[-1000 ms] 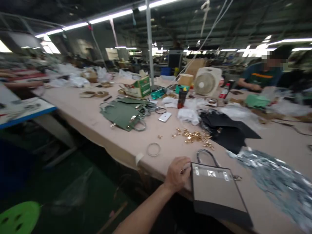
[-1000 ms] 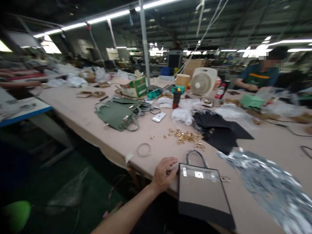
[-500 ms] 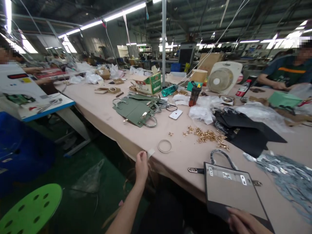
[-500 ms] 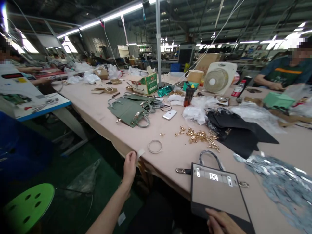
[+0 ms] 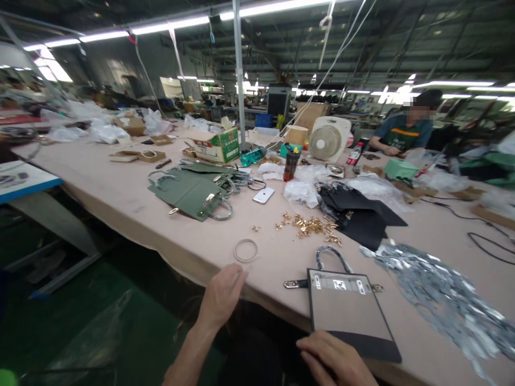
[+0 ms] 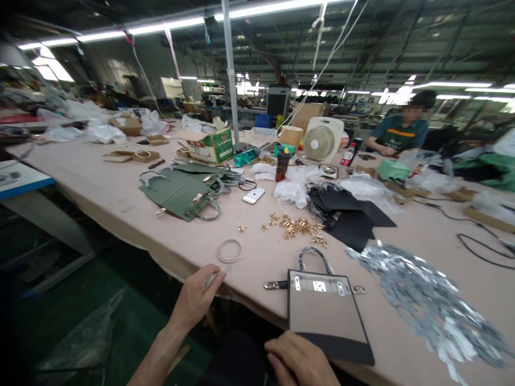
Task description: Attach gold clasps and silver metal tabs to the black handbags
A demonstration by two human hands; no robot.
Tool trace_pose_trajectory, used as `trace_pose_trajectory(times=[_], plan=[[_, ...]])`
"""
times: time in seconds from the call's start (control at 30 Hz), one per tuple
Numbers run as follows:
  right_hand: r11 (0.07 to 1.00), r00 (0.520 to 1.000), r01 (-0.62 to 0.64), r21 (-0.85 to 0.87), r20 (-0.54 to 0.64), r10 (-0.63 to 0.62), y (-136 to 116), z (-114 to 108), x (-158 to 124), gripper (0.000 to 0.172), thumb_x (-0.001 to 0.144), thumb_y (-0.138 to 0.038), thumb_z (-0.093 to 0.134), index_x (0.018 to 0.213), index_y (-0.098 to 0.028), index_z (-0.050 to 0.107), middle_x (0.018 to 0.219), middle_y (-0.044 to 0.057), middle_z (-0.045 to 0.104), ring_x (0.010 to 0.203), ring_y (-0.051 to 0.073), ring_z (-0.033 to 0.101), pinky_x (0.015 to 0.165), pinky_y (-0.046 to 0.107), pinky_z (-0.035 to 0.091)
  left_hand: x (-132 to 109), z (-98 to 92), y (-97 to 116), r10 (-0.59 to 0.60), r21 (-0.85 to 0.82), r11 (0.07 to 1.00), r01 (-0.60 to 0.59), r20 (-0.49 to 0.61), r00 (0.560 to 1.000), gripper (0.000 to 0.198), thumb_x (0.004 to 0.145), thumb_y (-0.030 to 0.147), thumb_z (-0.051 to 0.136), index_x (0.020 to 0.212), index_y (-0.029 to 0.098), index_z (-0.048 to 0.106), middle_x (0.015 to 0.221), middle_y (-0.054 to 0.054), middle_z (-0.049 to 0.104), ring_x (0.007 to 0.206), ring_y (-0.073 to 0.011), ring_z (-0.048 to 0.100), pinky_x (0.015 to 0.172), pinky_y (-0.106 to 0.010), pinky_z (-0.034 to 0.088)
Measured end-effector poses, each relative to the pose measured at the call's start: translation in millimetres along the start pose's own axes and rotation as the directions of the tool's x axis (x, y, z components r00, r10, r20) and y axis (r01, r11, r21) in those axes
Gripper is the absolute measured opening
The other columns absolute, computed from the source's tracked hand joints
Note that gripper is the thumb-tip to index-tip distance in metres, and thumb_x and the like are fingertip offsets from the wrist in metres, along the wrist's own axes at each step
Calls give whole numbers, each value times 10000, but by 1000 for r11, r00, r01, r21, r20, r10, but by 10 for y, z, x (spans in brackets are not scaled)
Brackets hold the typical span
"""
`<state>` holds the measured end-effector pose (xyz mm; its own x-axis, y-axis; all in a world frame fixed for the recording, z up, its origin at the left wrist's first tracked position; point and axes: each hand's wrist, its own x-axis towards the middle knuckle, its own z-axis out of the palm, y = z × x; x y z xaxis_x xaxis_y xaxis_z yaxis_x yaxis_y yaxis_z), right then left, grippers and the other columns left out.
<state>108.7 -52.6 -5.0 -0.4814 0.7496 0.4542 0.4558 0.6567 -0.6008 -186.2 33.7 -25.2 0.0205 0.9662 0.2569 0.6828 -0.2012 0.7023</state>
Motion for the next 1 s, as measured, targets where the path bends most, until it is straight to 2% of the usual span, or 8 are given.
trace_pose_trajectory(times=[0.13,0.27,0.37,0.43,0.6,0.7,0.87,1.0], plan=[[991,988,-105,-79,-124,95,-102,-169,265,298,998,-162,569,1265,-258,659,1152,105,721,1079,228,712,942,332,614,-59,115,547,156,-219,970,-104,236,959,267,1038,417,517,917,227,659,842,-2,660,796,-162,625,773,-258,465],[990,985,-134,-53,-114,127,-79,-332,488,348,992,-231,645,1339,-253,628,1252,106,687,1156,233,666,1006,378,574,-91,167,828,278,-278,941,-191,320,906,233,1041,379,525,937,236,677,849,-1,639,809,-152,623,763,-246,474],[991,989,-134,-25,-58,133,-63,-392,562,189,1006,-254,649,1187,-250,702,1055,54,742,963,191,699,875,321,581,-97,160,907,344,-278,925,-258,331,879,249,1046,358,504,918,237,681,858,-6,643,813,-149,641,759,-242,493],[993,991,-121,-8,-54,120,-68,-399,577,111,1021,-241,627,1071,-240,726,948,32,746,878,170,694,814,291,563,-110,156,929,345,-254,929,-271,319,883,234,1042,350,504,939,239,682,866,-6,670,809,-151,663,755,-241,513],[997,995,-74,-35,-68,72,-96,-383,556,132,1024,-188,603,1075,-234,716,967,35,759,893,167,696,812,281,539,-175,188,926,307,-251,938,-239,284,908,291,1023,333,506,1269,291,656,1044,-24,767,923,-187,735,841,-275,573],[995,996,-72,-75,-59,67,-121,-391,525,125,1022,-188,602,1067,-231,711,953,37,758,879,172,696,794,285,532,-193,178,929,309,-261,938,-227,339,889,290,1018,369,487,1101,308,757,992,-48,774,904,-221,734,832,-308,587],[995,997,-62,-83,-44,58,-204,-419,520,79,1017,-196,613,1012,-223,687,925,37,738,862,179,677,786,299,519,-176,48,1008,285,-331,932,-145,428,858,335,1007,436,487,974,296,790,878,-62,759,814,-233,707,785,-332,567],[998,994,14,-64,-108,-21,-236,-391,526,103,1021,-160,578,1003,-219,661,931,44,722,881,182,668,803,313,519,-210,6,1073,242,-427,903,-56,396,886,362,980,458,541,765,252,747,717,-32,717,686,-201,659,701,-304,527]])
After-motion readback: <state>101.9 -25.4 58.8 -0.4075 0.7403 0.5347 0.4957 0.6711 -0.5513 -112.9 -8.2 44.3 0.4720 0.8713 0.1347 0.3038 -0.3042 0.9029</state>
